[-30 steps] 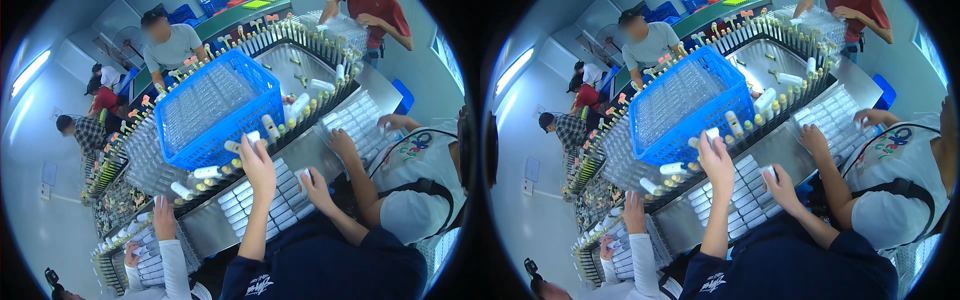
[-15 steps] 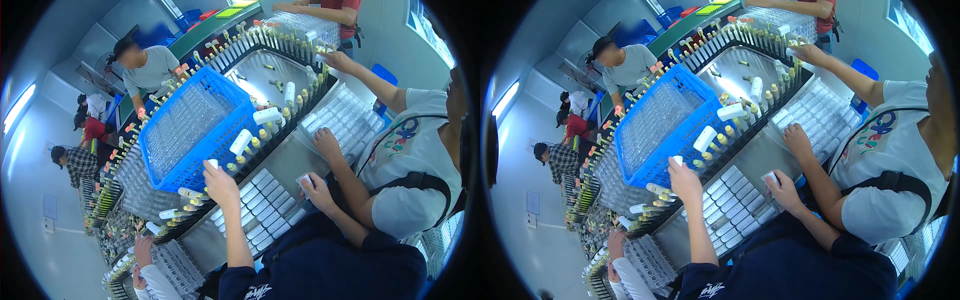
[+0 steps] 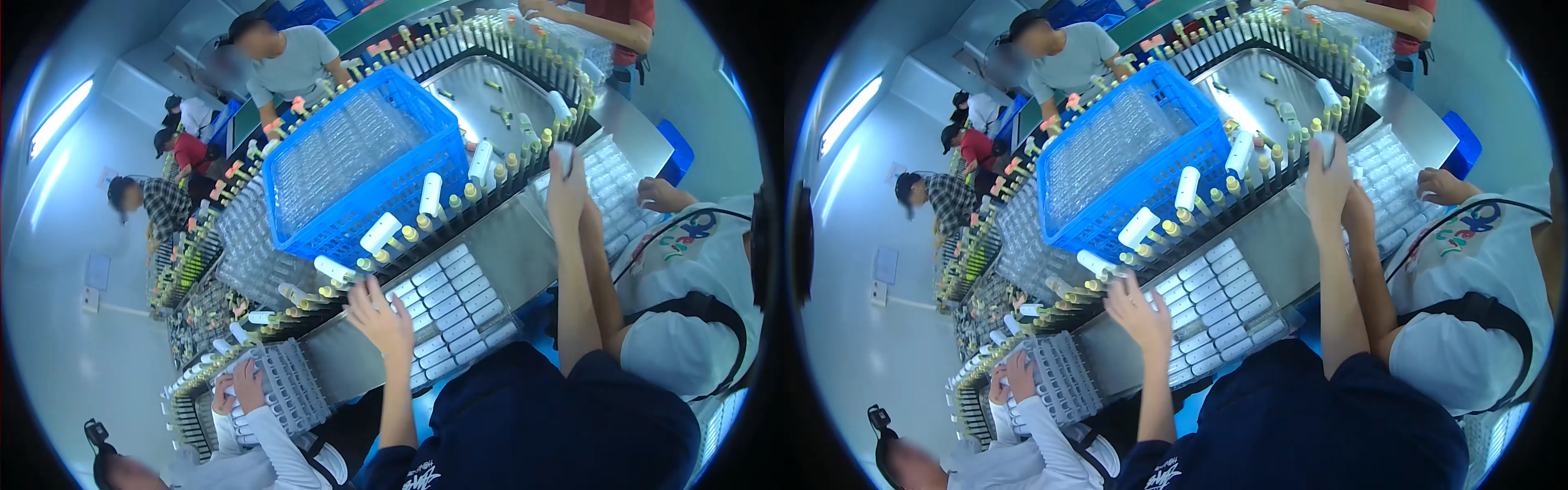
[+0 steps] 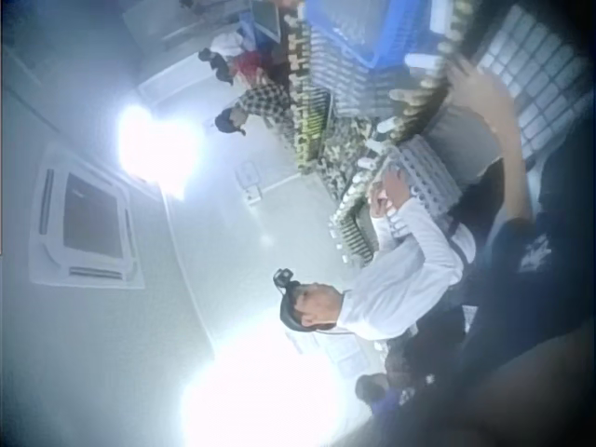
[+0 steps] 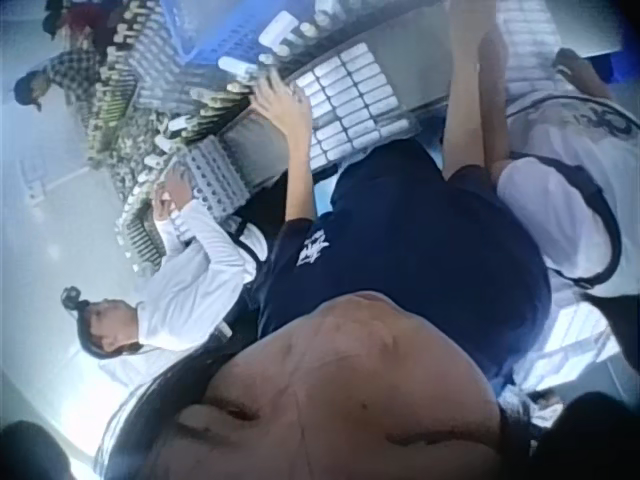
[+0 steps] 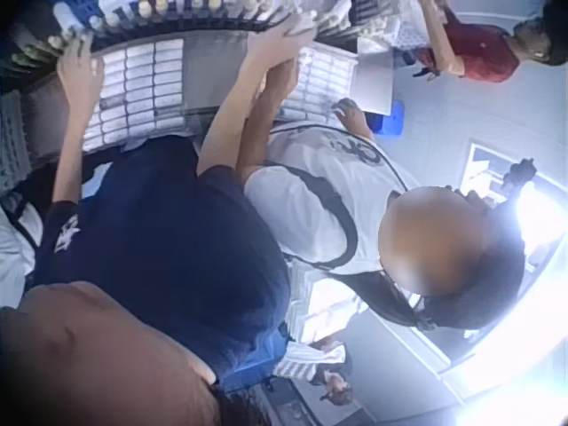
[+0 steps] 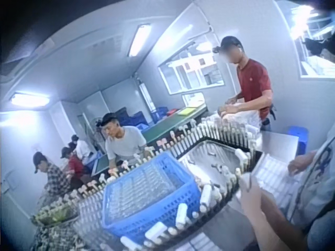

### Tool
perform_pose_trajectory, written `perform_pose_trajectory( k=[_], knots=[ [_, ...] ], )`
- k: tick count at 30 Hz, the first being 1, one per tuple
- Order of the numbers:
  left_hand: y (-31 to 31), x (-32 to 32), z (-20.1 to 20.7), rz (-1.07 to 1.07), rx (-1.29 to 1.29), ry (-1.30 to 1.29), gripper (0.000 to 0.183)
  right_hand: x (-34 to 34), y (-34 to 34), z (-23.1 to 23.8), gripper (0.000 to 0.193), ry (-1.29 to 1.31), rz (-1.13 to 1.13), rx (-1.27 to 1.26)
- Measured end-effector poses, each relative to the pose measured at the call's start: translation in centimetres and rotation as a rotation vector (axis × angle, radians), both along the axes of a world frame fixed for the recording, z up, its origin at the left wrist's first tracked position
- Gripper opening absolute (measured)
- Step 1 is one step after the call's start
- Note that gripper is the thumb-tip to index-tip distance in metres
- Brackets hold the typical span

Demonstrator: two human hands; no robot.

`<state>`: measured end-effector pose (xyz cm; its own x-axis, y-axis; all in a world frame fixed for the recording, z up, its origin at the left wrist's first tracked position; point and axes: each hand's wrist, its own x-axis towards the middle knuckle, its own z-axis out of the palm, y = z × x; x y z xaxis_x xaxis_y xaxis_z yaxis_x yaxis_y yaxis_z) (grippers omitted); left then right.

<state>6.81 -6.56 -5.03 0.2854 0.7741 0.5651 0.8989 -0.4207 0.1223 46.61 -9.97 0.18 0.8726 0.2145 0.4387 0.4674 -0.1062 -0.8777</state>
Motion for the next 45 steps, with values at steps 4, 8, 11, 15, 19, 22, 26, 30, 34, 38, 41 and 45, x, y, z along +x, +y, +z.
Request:
perform_pose_trajectory(
  k=[4,8,11,15,19,22,26,30,34,38,41,45],
  knots=[
    [-4.0,-1.7,-8.8,-0.04,-0.275,-0.122,0.057,2.8,6.4,2.1,0.045,-0.127,0.126,-0.216],
    [-4.4,-3.2,-12.9,-0.047,-0.323,-0.128,0.054,0.4,11.1,-0.6,0.038,-0.367,0.244,-0.651],
    [-4.7,-2.8,-13.0,-0.023,-0.281,-0.109,0.052,-2.5,12.2,-0.3,0.042,-0.46,0.253,-0.81],
    [-4.7,-2.9,-12.9,-0.019,-0.288,-0.143,0.054,-7.4,10.7,-0.2,0.062,-0.568,0.268,-0.702],
    [-4.5,-2.8,-13.1,-0.018,-0.288,-0.135,0.053,-10.9,8.7,-0.7,0.08,-0.727,0.283,-0.527],
    [-4.5,-3.0,-13.3,-0.043,-0.26,-0.126,0.049,-12.4,9.0,-1.0,0.086,-0.681,0.462,-0.446],
    [-4.4,-3.0,-13.2,-0.111,-0.242,-0.108,0.049,-14.4,8.0,-0.2,0.086,-0.758,0.58,-0.461],
    [-4.7,-3.5,-13.3,-0.116,-0.239,-0.12,0.049,-17.5,1.0,-3.0,0.061,-0.645,0.799,-0.162],
    [-4.1,-2.6,-13.0,-0.146,-0.25,-0.161,0.04,-18.5,-8.5,-13.9,0.042,-0.427,0.898,-0.48],
    [-2.0,-4.2,-13.6,-0.198,-0.409,-0.177,0.029,-17.6,-10.2,-16.6,0.037,-0.476,0.949,-0.568],
    [0.4,-5.7,-12.4,-0.304,-0.549,-0.116,0.025,-16.9,-9.0,-16.6,0.035,-0.497,0.994,-0.644],
    [0.7,-5.9,-11.7,-0.404,-0.515,-0.037,0.03,-16.4,-8.4,-16.4,0.032,-0.564,1.05,-0.693]
  ],
)
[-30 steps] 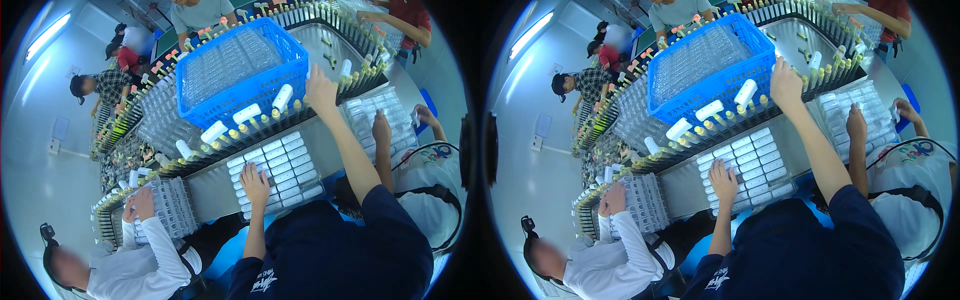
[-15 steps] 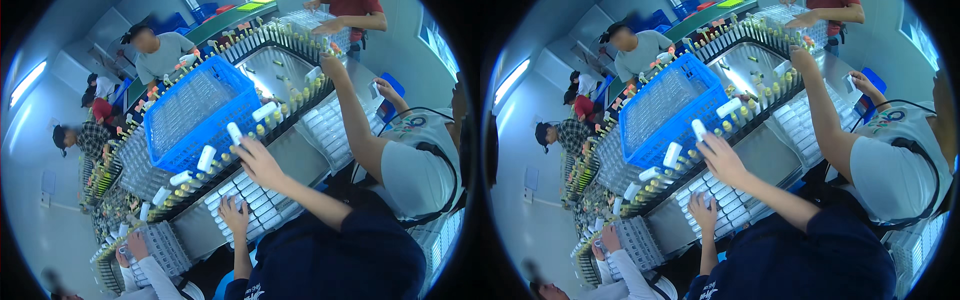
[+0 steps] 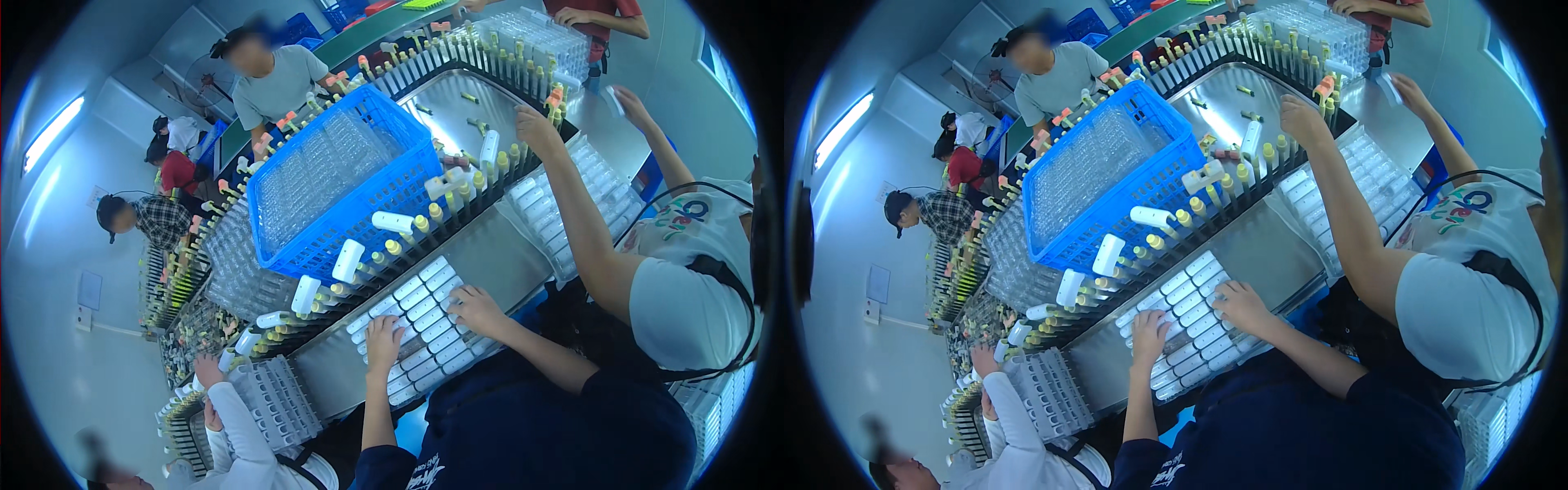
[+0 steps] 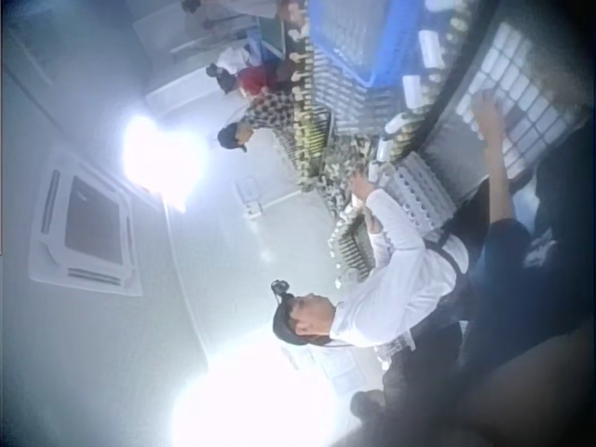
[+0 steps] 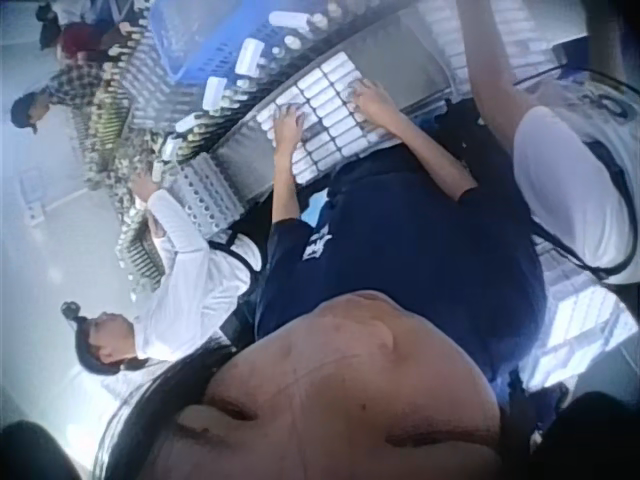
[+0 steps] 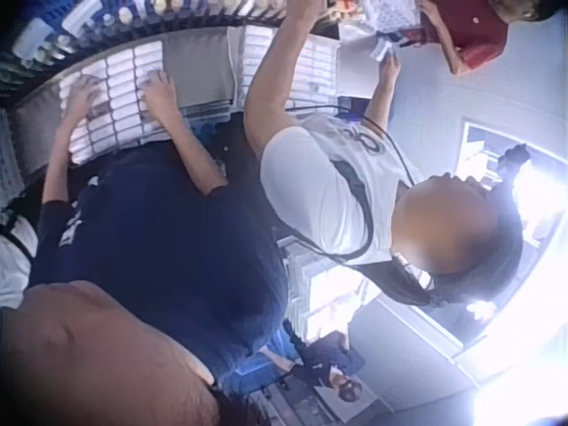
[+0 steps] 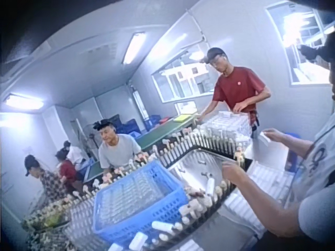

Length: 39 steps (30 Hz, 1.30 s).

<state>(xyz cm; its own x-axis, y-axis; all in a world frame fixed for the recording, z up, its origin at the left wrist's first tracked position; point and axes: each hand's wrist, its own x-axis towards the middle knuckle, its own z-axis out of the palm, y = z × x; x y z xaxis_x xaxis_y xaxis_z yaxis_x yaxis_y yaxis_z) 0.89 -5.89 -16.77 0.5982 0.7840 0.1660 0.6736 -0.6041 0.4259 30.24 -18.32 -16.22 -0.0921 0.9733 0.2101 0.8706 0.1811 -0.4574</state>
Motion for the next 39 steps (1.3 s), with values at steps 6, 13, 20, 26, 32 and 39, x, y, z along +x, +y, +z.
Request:
perform_pose_trajectory(
  k=[6,13,20,26,32,39],
  knots=[
    [0.1,-0.2,1.6,-0.028,-0.04,0.058,0.036,-0.7,-0.1,-0.3,0.021,-0.058,0.013,0.022],
    [-1.2,7.7,14.3,0.268,-0.103,-0.562,0.031,-0.4,-0.3,-1.1,0.026,-0.138,0.058,0.061],
    [5.2,13.2,17.7,0.499,-0.038,-0.768,0.031,-0.2,0.1,5.5,0.033,0.221,-0.006,0.017],
    [8.2,7.0,21.5,0.303,0.492,-0.443,0.036,1.3,-1.2,9.5,0.032,0.314,-0.124,0.037],
    [8.5,3.3,23.9,0.446,-0.015,-0.462,0.039,1.5,-2.3,9.7,0.032,0.404,-0.182,0.047],
    [11.0,0.4,18.6,0.47,0.35,-0.255,0.037,0.5,-2.0,10.0,0.032,0.461,-0.193,-0.019]
  ],
)
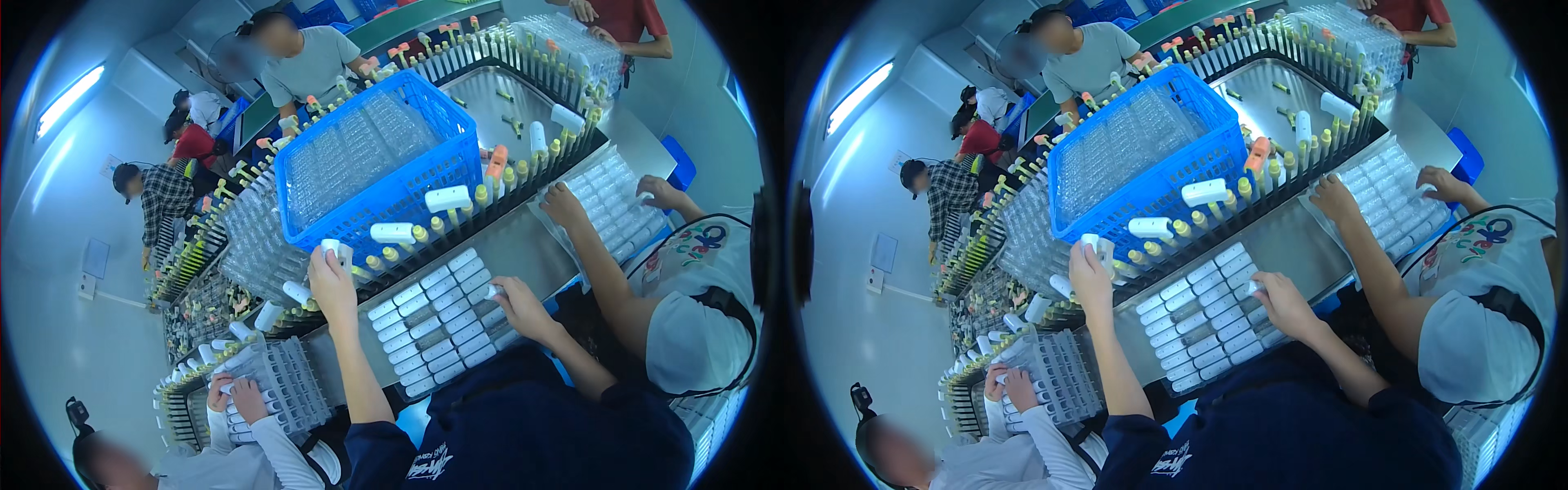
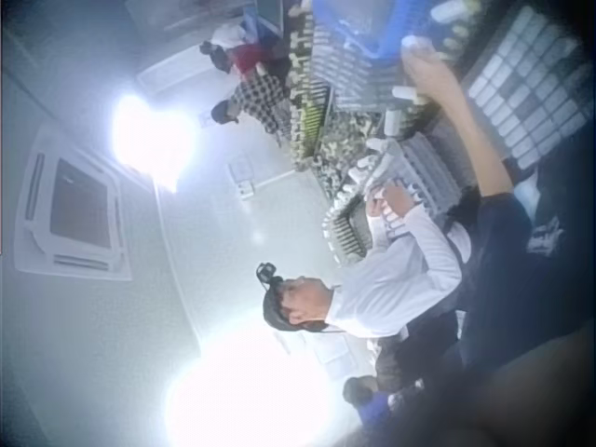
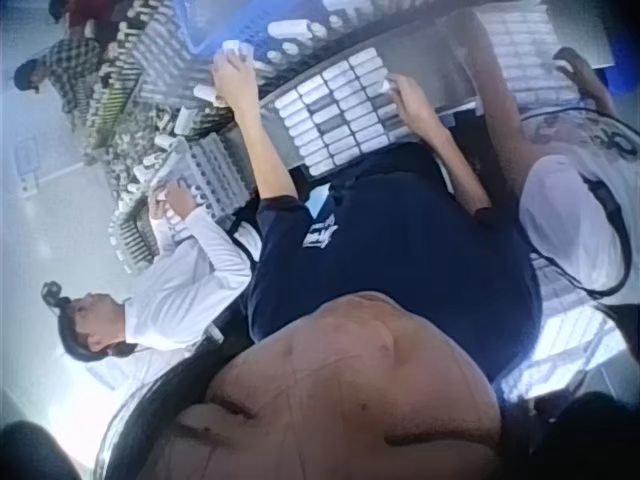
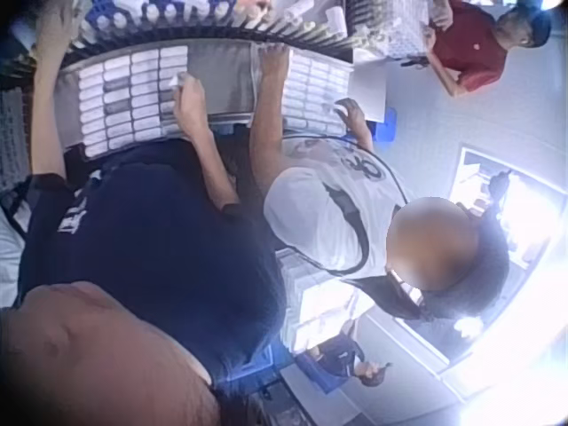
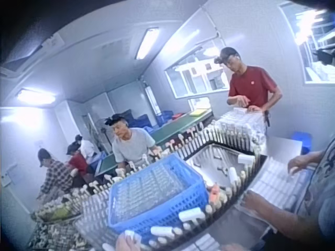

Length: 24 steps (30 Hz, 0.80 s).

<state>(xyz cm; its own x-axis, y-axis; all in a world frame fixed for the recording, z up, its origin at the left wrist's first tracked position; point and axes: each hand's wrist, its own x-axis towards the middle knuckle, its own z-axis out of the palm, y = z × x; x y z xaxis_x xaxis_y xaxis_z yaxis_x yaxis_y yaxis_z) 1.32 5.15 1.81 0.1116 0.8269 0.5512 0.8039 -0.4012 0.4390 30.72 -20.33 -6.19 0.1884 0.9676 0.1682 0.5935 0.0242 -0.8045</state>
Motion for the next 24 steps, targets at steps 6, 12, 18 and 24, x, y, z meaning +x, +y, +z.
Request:
perform_pose_trajectory(
  k=[6,12,18,24],
  knots=[
    [2.0,-7.0,0.8,-0.129,-0.208,0.043,0.031,0.2,0.3,0.3,0.031,0.009,-0.003,0.001],
    [0.0,-9.4,2.4,0.087,-0.007,-0.003,0.033,-0.1,-0.2,-0.2,0.032,0.041,-0.078,0.012],
    [-4.0,2.5,4.7,-0.231,-0.237,-0.318,0.045,-1.9,0.6,0.0,0.032,0.135,-0.125,0.005],
    [-7.7,12.0,-0.1,-0.281,-0.316,-0.75,0.036,-2.8,0.9,0.8,0.034,0.107,-0.127,0.071]
  ],
)
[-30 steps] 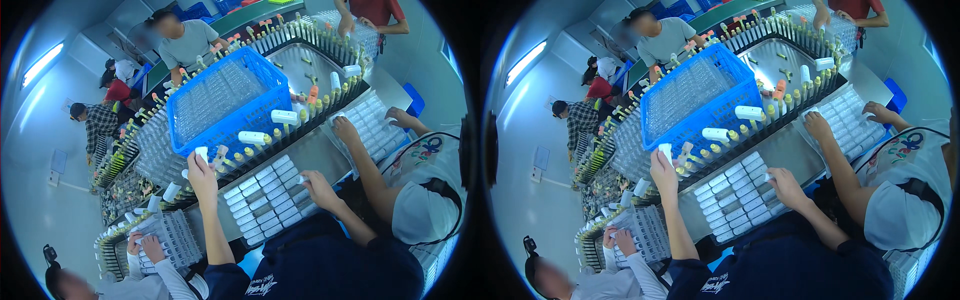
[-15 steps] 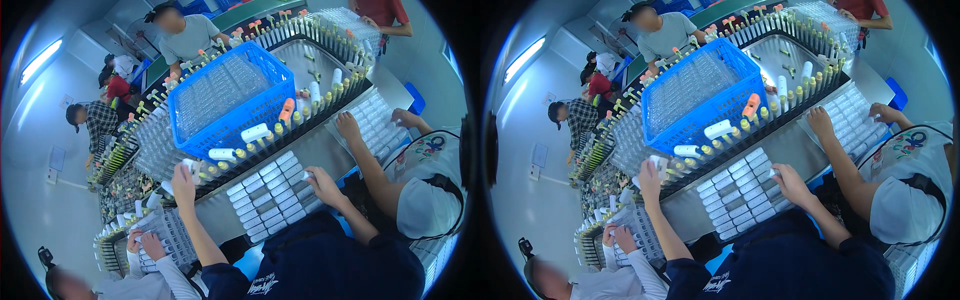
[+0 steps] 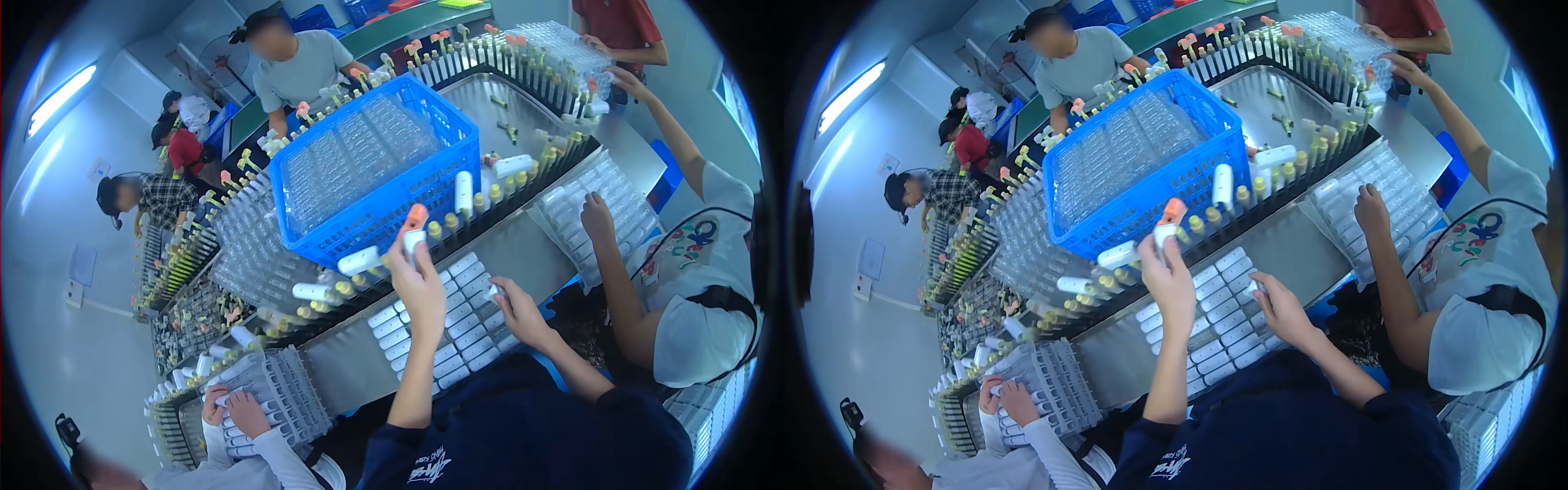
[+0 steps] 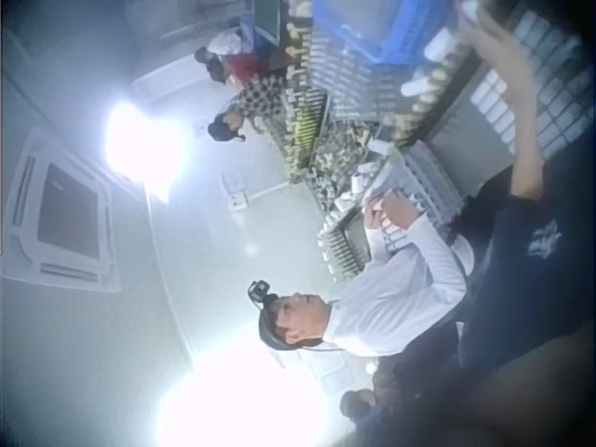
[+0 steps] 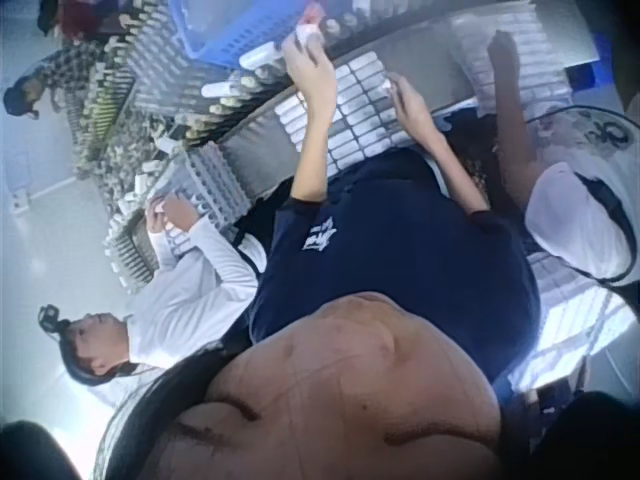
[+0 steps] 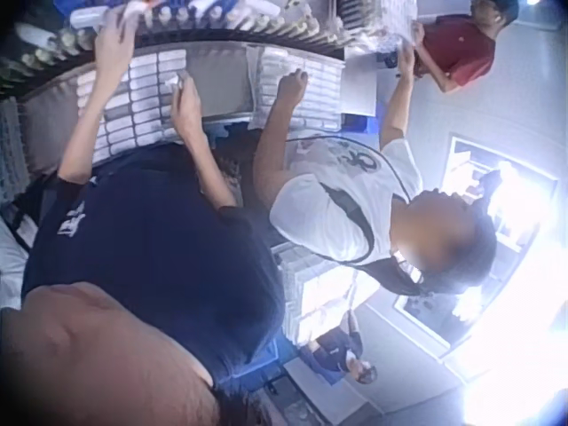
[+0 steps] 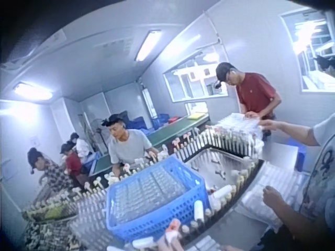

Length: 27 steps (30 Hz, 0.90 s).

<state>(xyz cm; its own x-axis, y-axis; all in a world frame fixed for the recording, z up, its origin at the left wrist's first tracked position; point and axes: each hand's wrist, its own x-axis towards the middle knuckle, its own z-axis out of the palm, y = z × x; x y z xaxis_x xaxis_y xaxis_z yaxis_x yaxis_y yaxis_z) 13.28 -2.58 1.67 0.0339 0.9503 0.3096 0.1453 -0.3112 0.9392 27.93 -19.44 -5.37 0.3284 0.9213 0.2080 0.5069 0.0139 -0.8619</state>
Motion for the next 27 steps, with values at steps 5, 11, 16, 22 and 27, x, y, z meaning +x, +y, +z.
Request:
perform_pose_trajectory(
  k=[5,11,16,22,27],
  knots=[
    [3.3,-1.1,-2.0,0.273,0.143,0.139,0.034,0.4,-1.4,0.0,0.033,0.011,-0.058,-0.029],
    [8.9,-6.1,0.3,0.155,0.103,0.882,0.04,1.2,-2.0,-0.2,0.032,0.042,-0.119,-0.037],
    [8.6,-8.3,-1.2,0.352,0.293,1.089,0.042,2.0,-0.1,0.0,0.028,0.441,-0.291,-0.044],
    [5.7,-13.7,-1.8,0.437,0.54,0.962,0.054,9.2,5.6,2.1,0.035,0.187,-0.485,0.181],
    [-4.0,-14.4,-9.9,0.334,0.465,0.797,0.036,12.9,13.4,4.2,0.041,0.55,-0.567,0.364]
  ],
)
